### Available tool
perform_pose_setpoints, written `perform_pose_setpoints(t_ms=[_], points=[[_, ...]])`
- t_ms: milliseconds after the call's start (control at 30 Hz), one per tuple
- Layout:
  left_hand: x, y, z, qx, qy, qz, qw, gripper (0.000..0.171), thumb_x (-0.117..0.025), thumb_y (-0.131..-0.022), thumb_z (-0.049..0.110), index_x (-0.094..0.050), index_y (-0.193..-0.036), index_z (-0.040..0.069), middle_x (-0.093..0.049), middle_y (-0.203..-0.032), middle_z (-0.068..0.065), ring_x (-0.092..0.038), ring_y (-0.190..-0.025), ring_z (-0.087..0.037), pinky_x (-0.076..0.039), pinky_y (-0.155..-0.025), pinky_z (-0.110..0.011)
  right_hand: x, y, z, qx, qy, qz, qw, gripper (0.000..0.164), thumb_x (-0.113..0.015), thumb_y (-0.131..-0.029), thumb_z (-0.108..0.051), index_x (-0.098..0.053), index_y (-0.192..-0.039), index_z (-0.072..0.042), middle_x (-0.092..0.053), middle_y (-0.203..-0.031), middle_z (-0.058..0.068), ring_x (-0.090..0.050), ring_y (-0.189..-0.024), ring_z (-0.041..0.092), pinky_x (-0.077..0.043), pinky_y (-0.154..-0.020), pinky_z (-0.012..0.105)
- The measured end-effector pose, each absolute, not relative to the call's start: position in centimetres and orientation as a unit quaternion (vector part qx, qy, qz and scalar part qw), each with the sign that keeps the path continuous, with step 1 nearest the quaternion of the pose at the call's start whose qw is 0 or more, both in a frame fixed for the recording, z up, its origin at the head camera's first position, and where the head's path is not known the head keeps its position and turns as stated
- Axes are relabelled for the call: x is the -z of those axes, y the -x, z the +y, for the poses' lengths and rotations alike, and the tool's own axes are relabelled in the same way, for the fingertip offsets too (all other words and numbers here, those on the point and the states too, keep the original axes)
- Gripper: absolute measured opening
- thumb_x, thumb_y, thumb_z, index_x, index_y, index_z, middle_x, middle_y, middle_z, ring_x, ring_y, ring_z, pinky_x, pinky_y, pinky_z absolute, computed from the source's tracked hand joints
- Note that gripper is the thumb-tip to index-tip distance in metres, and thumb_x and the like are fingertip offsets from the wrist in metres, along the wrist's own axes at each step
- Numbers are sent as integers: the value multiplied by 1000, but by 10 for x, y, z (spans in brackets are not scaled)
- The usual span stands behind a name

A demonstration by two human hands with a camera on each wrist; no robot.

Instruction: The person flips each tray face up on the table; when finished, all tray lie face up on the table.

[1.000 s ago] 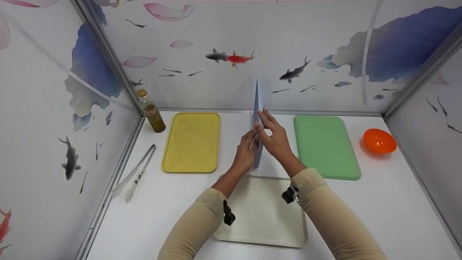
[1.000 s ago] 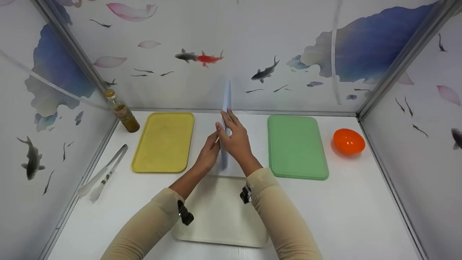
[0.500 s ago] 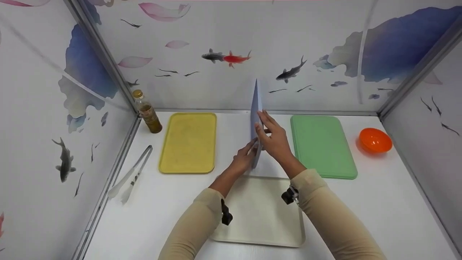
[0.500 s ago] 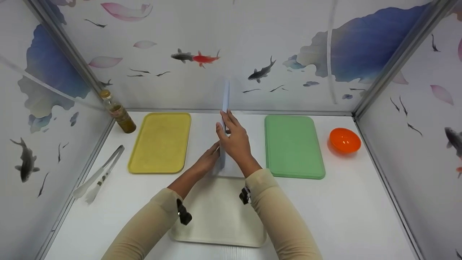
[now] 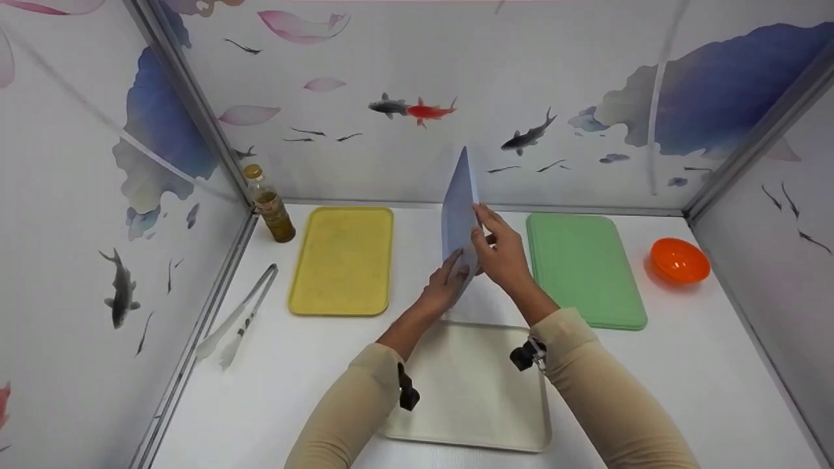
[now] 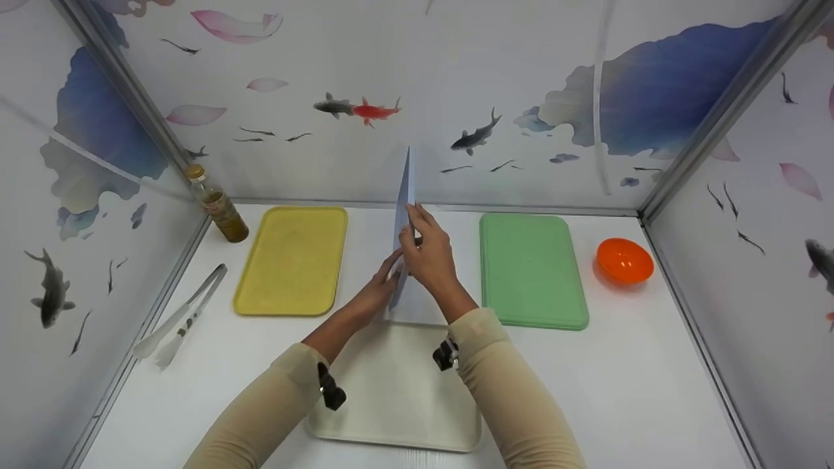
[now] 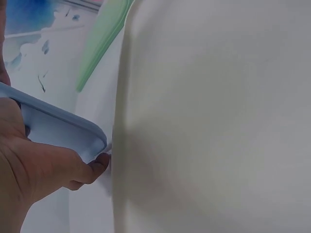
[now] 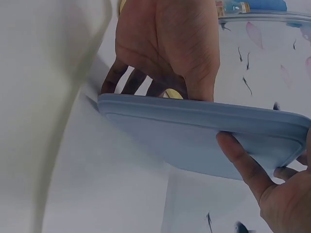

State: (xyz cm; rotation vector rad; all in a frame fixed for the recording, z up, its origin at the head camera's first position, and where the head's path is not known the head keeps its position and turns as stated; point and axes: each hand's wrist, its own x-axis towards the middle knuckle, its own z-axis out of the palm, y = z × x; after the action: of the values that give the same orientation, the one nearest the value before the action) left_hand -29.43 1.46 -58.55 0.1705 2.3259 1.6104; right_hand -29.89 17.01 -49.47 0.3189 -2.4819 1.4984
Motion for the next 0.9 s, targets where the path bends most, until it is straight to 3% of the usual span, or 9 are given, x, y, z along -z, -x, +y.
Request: perform_pose_setpoints(t_ms=[167,367,500,700,800,900], points=[[577,294,9,-616,-86,771,136,69,-45,-117,52,-27,-177,22,-30,-180,-24,-30,-168,-43,-31,-133,-60,488,299,173,-540,-124,-820,142,48,-57,-114,-11,-57,-161,-7,-52,-169,21,-74,-96,43,-55,-69,19],[573,293,2,-608,-70,783,113,71,-58,-112,55,-37,-173,27,-35,-171,-28,-38,-159,-45,-37,-127,-64,491,297,179,-555,-126,-806,161,47,-57,-113,-7,-57,-160,-4,-55,-166,22,-74,-116,44,-54,-85,20],[573,294,-2,-630,-59,766,113,73,-68,-108,53,-42,-171,29,-34,-176,-26,-36,-162,-46,-37,-128,-64,493,294,181,-557,-116,-809,146,48,-55,-115,-10,-54,-163,-7,-52,-169,19,-74,-111,42,-54,-82,23],[573,295,-8,-622,-47,775,104,76,-75,-102,58,-49,-168,31,-34,-177,-26,-35,-164,-49,-36,-129,-65,493,291,185,-552,-109,-819,113,50,-51,-117,-14,-49,-167,-10,-53,-168,15,-75,-107,41,-63,-84,47],[574,295,-11,-602,-36,792,92,76,-77,-100,60,-54,-165,30,-35,-174,-30,-36,-163,-50,-37,-129,-65,496,292,185,-527,-123,-833,113,51,-47,-116,-10,-47,-167,-5,-48,-170,20,-69,-124,44,-61,-96,60],[572,295,-15,-586,-26,806,85,75,-78,-98,60,-57,-163,29,-34,-170,-34,-38,-160,-50,-38,-127,-65,498,292,186,-496,-138,-848,126,50,-45,-113,-4,-50,-163,2,-40,-173,23,-59,-143,47,-54,-110,65]])
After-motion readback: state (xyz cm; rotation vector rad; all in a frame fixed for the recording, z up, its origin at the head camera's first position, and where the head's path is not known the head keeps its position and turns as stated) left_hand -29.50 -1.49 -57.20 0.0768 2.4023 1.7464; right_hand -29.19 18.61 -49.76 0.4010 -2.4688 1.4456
